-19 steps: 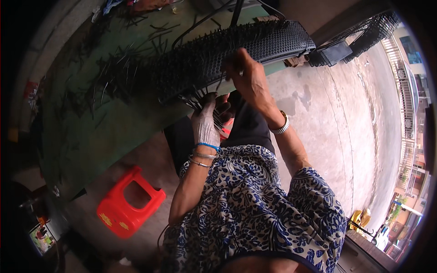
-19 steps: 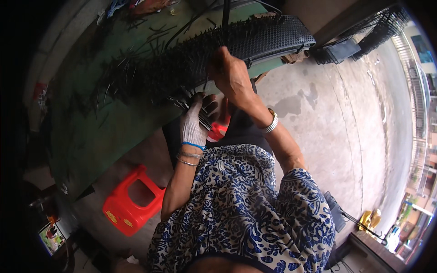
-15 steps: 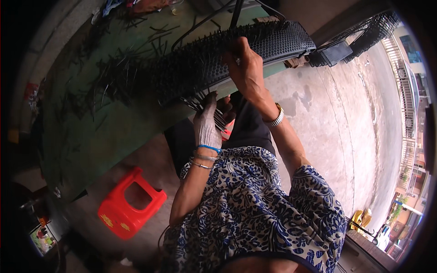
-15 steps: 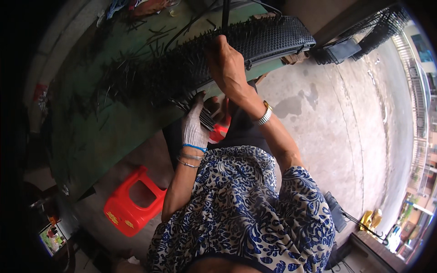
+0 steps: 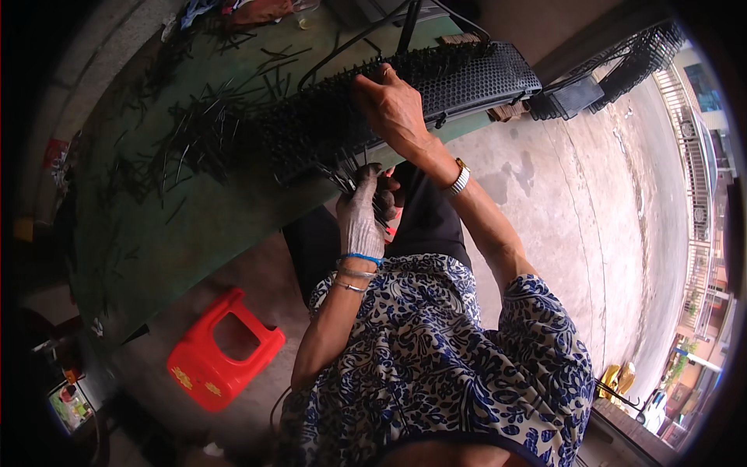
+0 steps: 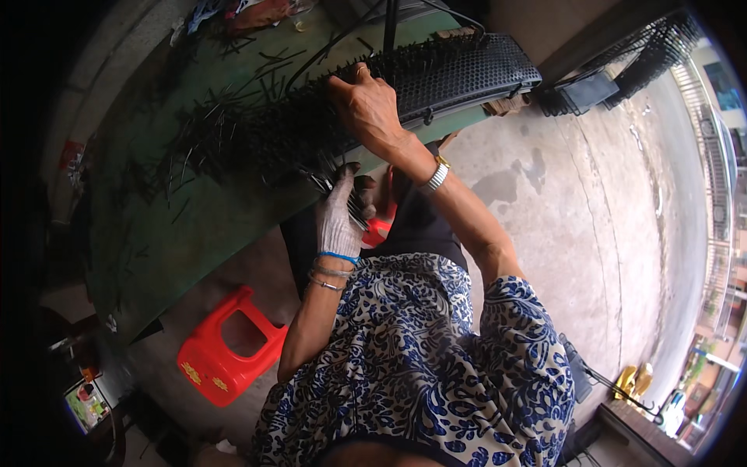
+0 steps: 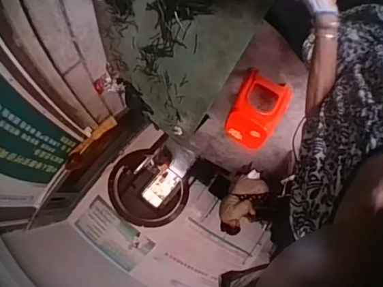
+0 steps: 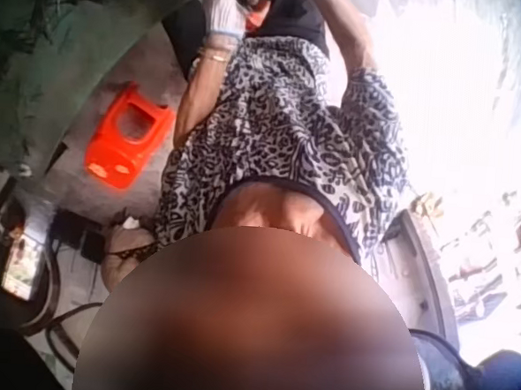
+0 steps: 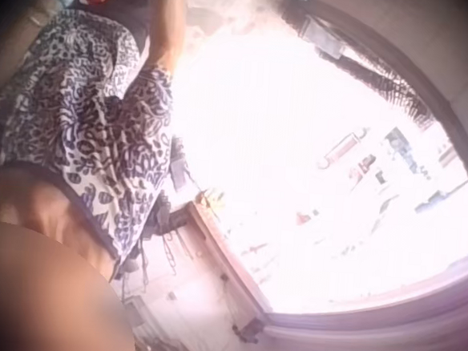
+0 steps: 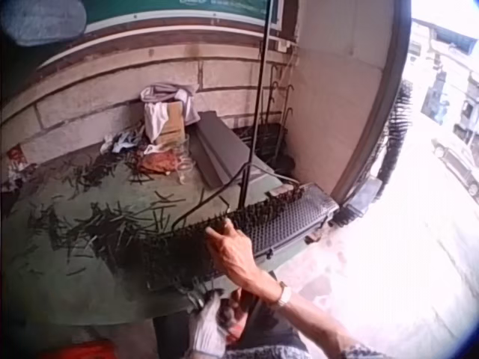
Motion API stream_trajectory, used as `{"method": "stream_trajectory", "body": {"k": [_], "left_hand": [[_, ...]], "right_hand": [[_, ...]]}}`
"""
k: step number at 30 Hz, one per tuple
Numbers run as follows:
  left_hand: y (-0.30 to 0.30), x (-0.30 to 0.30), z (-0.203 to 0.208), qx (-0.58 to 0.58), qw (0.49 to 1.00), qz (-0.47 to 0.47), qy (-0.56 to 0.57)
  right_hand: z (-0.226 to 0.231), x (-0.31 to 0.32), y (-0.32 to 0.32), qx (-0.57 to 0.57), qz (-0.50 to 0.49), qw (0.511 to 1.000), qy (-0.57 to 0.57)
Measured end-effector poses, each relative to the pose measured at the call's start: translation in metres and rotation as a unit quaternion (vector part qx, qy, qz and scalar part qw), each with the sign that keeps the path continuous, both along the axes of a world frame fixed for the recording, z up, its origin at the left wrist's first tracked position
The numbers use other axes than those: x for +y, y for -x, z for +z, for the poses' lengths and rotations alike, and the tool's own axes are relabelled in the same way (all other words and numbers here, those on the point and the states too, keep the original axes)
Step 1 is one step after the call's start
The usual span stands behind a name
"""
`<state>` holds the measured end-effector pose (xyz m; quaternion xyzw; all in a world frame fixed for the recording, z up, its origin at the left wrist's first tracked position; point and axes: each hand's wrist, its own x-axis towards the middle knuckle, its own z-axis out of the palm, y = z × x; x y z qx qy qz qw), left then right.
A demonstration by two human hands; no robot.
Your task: Manual assembly of a brush-like component by inserting metal pins into a plastic frame.
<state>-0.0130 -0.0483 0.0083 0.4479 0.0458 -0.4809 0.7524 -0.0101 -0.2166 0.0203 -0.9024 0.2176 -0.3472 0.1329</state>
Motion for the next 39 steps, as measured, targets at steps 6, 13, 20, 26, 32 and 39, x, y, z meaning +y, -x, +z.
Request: {"method": "stream_trajectory", "body": {"k": [6,13,20,26,32,39], "left_hand": [[0.001,-0.004,0.003,0.002,1.000,0.002,0.000],[0.000,-0.004,0.012,-0.011,1.000,0.005,-0.019],[-0.004,-0.003,-0.005,0.077,0.996,0.009,0.032],[-0.005,0.001,-0.009,0.049,0.998,0.032,-0.003],[-0.008,0.013,-0.007,0.034,0.999,-0.013,0.040],[-0.009,0.014,0.000,0.015,0.999,0.000,0.044]], "right_hand": [[-0.004,0.008,0.018,-0.023,-0.045,0.998,-0.047],[0.017,0.024,0.062,0.018,0.159,0.889,-0.428],[0.008,0.008,0.032,-0.204,0.001,0.971,-0.122],[0.004,0.010,0.014,-0.217,-0.005,0.974,-0.072],[-0.004,0.014,0.013,-0.182,0.013,0.976,-0.118],[-0.011,0.024,0.016,-0.019,-0.073,0.997,-0.033]]}}
